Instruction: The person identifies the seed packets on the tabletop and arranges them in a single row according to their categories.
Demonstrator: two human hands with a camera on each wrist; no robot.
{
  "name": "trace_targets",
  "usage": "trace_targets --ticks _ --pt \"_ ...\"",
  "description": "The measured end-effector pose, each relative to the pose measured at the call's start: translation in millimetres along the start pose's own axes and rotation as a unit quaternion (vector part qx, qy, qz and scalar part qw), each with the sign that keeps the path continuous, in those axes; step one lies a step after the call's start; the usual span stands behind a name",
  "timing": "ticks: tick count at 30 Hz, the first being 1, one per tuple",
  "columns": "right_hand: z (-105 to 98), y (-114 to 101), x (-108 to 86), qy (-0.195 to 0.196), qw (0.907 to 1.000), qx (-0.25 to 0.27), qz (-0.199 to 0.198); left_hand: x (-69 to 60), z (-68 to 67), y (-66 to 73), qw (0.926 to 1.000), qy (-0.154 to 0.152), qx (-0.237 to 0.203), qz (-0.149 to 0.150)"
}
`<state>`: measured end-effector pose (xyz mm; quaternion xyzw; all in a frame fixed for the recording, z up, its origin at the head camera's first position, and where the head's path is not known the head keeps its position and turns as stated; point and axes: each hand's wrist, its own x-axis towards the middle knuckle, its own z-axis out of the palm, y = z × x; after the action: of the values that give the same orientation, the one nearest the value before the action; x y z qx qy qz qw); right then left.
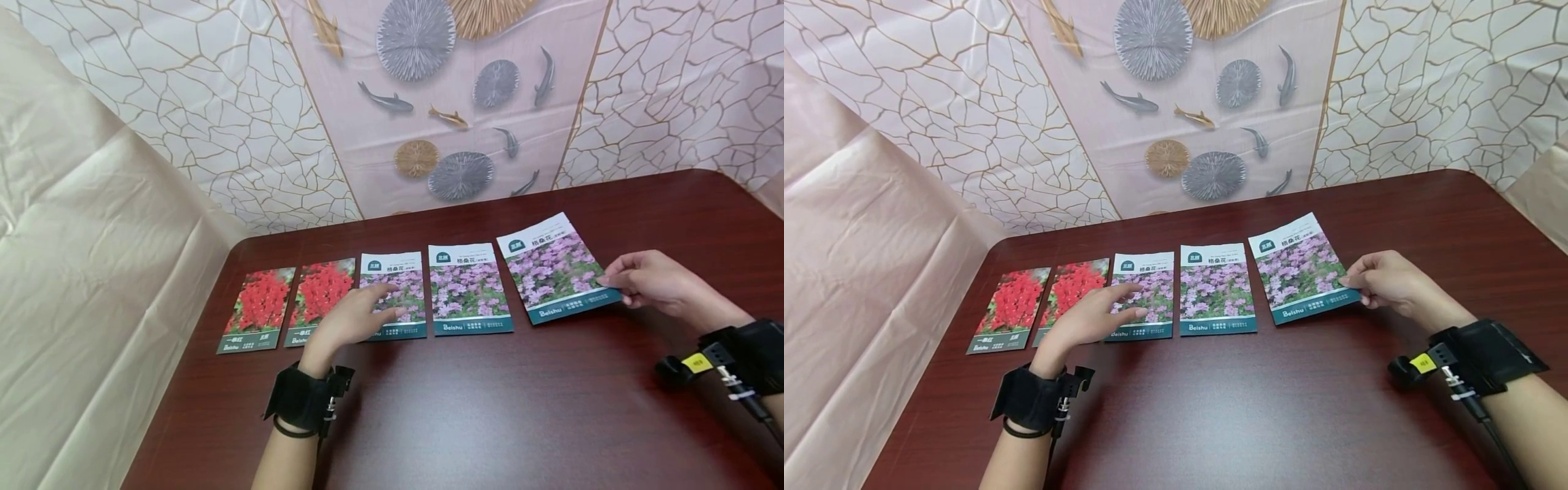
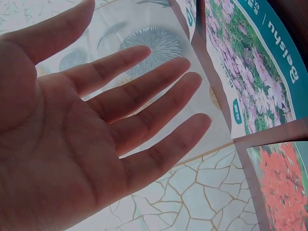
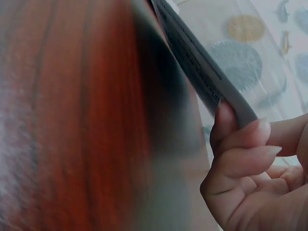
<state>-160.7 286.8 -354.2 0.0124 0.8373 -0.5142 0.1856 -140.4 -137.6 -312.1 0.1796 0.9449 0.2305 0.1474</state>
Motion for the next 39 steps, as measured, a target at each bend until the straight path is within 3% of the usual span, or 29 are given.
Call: trace_targets --ticks 15,39 --pt "12 1 0.5 -0.042 0.9986 -0.02 0.025 -0.4 1.0 0.3 0.9999 -0.003 -0.002 -0.012" --pt "14 0 -3.2 -0.063 0.9961 -0.054 0.028 -0.4 1.2 1.8 1.0 -0.002 0.001 -0.007"
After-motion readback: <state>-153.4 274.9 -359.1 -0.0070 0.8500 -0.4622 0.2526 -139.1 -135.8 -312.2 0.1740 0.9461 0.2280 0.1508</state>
